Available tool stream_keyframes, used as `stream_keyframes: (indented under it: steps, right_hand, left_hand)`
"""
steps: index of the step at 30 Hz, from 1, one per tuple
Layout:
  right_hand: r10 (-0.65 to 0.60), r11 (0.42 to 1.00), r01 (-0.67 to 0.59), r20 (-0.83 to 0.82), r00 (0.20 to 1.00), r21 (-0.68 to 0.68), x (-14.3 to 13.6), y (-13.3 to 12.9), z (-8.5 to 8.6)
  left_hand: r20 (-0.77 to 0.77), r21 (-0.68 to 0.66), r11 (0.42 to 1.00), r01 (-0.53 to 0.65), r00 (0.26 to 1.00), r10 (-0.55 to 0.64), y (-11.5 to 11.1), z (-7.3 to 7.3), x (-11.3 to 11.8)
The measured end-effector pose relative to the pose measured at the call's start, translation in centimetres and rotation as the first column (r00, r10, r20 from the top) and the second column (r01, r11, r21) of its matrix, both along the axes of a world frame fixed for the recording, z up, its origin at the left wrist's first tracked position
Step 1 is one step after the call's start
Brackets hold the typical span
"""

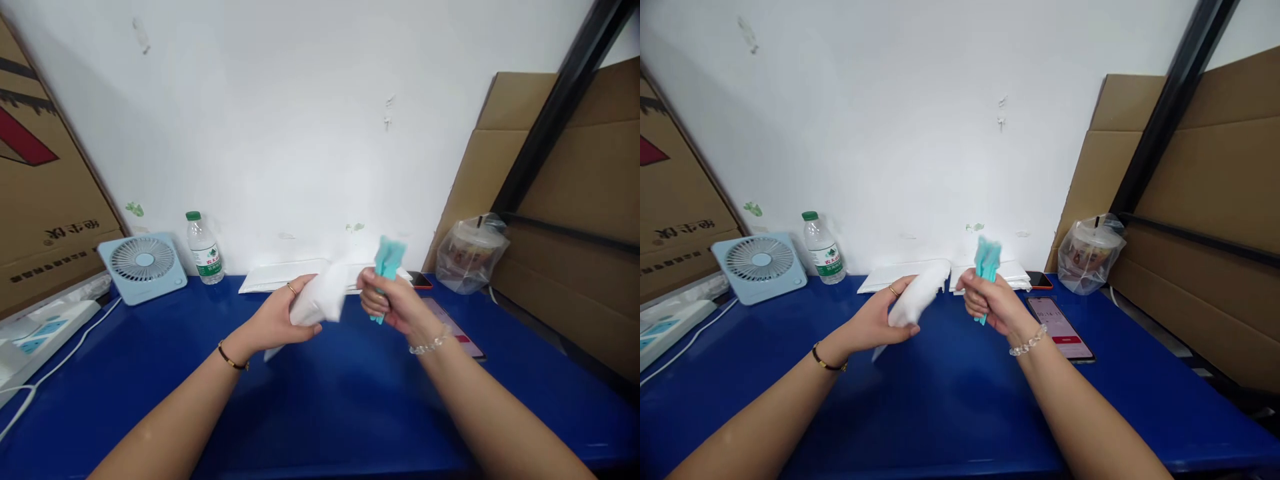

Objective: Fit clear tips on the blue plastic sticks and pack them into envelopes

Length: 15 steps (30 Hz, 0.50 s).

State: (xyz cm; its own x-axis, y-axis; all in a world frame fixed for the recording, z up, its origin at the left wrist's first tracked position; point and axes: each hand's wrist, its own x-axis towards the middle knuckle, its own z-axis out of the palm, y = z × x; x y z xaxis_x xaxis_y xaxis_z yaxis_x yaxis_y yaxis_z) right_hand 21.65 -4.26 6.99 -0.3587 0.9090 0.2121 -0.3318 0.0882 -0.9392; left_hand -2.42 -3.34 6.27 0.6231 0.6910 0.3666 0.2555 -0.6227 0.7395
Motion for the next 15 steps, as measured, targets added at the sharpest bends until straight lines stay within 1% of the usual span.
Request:
stream_keyframes:
  steps: [1,2,3,5,7,8,10,13,15]
  right_hand:
    - [-0.018,0.999,0.021,-0.048,0.999,0.048,-0.1,-0.1,1.3]
    - [-0.031,0.994,0.039,-0.085,0.996,0.1,-0.3,-0.2,2.8]
    - [-0.055,0.983,0.076,-0.129,0.99,0.169,-0.7,-0.4,4.1]
    - [-0.093,0.946,0.14,-0.169,0.981,0.294,-1.7,-0.6,6.6]
    - [-0.104,0.913,0.169,-0.187,0.977,0.371,-3.1,-0.8,8.4]
    - [-0.102,0.904,0.163,-0.172,0.98,0.395,-3.9,-0.7,9.0]
    - [-0.106,0.894,0.146,-0.118,0.987,0.422,-5.2,-0.6,9.7]
    - [-0.11,0.895,0.106,-0.016,0.994,0.432,-6.7,-0.4,10.1]
    - [-0.067,0.903,0.035,0.058,0.996,0.428,-7.3,-0.4,10.1]
  left_hand:
    - [0.114,-0.123,0.991,0.053,0.993,-0.039,-0.3,0.3,-0.2]
    - [0.226,-0.231,0.964,0.134,0.971,-0.081,-0.5,0.4,-0.3]
    - [0.328,-0.314,0.921,0.229,0.937,-0.121,-0.6,0.4,-0.4]
    - [0.467,-0.41,0.819,0.401,0.864,-0.189,-0.8,0.1,-0.3]
    - [0.517,-0.454,0.738,0.499,0.822,-0.239,-1.0,-0.4,0.1]
    - [0.527,-0.462,0.714,0.526,0.811,-0.256,-1.1,-0.6,0.3]
    - [0.542,-0.463,0.689,0.557,0.793,-0.277,-1.3,-0.8,0.7]
    - [0.548,-0.463,0.668,0.583,0.78,-0.302,-1.7,-0.7,0.9]
    - [0.553,-0.46,0.651,0.603,0.769,-0.322,-1.8,-0.6,0.9]
